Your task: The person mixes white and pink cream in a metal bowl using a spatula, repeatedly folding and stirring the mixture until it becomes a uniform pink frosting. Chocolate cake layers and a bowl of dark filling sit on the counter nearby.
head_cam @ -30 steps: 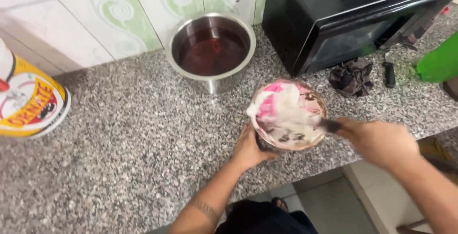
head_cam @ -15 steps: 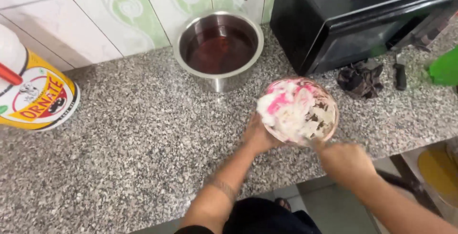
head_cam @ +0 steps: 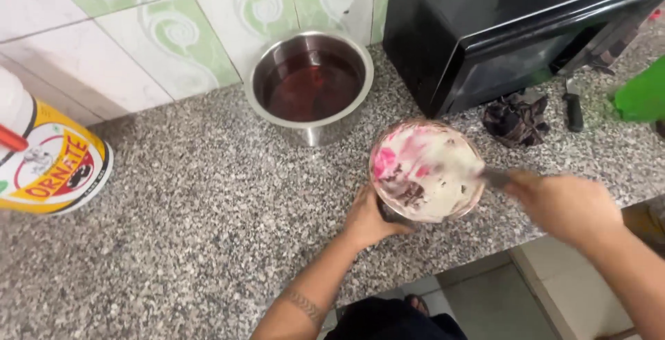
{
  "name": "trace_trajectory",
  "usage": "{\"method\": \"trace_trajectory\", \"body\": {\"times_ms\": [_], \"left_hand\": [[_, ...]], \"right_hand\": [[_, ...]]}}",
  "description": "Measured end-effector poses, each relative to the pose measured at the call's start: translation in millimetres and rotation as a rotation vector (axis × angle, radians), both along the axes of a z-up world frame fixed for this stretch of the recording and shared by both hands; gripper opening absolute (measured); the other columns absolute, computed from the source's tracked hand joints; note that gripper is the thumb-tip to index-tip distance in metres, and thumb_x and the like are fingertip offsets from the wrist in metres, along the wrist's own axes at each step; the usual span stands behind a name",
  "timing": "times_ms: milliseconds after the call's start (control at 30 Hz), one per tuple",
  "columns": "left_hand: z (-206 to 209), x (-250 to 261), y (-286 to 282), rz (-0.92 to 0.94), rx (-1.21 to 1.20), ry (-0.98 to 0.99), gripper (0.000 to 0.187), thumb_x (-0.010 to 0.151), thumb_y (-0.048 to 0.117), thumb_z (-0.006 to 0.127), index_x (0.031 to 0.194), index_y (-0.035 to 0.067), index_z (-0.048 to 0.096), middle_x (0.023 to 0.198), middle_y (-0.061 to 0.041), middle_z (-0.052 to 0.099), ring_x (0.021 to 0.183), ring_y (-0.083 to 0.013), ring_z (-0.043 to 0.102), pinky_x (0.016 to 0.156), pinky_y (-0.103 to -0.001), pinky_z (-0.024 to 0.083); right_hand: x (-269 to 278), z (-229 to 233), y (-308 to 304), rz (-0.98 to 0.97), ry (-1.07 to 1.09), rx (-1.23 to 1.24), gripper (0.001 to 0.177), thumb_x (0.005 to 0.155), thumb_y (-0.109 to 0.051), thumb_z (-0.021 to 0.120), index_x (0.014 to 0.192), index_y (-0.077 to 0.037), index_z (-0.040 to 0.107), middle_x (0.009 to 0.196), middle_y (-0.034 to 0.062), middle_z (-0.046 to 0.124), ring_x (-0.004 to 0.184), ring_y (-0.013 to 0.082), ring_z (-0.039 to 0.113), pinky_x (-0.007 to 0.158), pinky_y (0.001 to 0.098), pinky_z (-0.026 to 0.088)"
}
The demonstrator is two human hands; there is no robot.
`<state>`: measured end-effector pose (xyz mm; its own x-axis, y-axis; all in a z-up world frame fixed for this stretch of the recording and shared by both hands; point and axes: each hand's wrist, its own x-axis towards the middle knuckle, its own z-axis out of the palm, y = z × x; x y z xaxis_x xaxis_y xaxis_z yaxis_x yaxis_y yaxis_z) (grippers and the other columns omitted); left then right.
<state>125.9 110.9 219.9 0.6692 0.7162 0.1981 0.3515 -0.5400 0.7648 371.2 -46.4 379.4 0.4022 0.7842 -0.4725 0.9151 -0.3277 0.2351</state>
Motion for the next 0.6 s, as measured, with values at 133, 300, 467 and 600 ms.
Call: {"method": "trace_trajectory", "body": {"times_ms": [133,300,467,600], "left_hand": [[-53.7,12.8,6.6,-0.010,0.172,-0.005,0.131,0.057,0.057,0.098,0.154,0.010,0.024,0.148,-0.017,0.054,0.136,-0.0369,0.053,0.115,-0.048,0.041],[11.6,-11.6,-17.3,0.028,0.090,0.070,0.132,0.050,0.049,0.102,0.152,0.007,0.030,0.146,-0.021,0.052,0.135,-0.0405,0.048,0.113,-0.050,0.038],[13.6,-3.0,-5.6,0.097,-0.127,0.076,0.146,0.043,0.049,0.098,0.157,0.000,0.022,0.148,-0.022,0.052,0.136,-0.0406,0.049,0.115,-0.049,0.039],[10.7,-11.8,-19.0,0.103,-0.026,0.037,0.139,0.048,0.048,0.102,0.155,0.000,0.027,0.151,-0.024,0.048,0.138,-0.0423,0.047,0.116,-0.049,0.038]], "right_hand": [[-20.1,-80.5,-2.5,0.093,-0.085,-0.146,0.046,0.113,-0.051,0.028,0.134,-0.022,0.057,0.088,0.0025,0.077,0.075,0.0182,0.076,0.060,0.0361,0.061],[-31.9,10.8,-2.4,-0.018,0.069,-0.016,0.042,0.106,-0.050,0.036,0.147,-0.042,0.047,0.086,0.0035,0.079,0.074,0.0211,0.078,0.064,0.0390,0.060],[-15.1,-64.5,-7.6,0.111,-0.064,-0.038,0.061,0.105,-0.024,0.035,0.158,-0.054,0.038,0.080,0.0032,0.072,0.064,0.0182,0.073,0.054,0.0356,0.060],[-34.2,-0.5,7.5,0.024,0.143,0.120,0.039,0.105,-0.050,0.040,0.141,-0.042,0.055,0.071,0.0052,0.072,0.058,0.0217,0.068,0.055,0.0415,0.055]]}}
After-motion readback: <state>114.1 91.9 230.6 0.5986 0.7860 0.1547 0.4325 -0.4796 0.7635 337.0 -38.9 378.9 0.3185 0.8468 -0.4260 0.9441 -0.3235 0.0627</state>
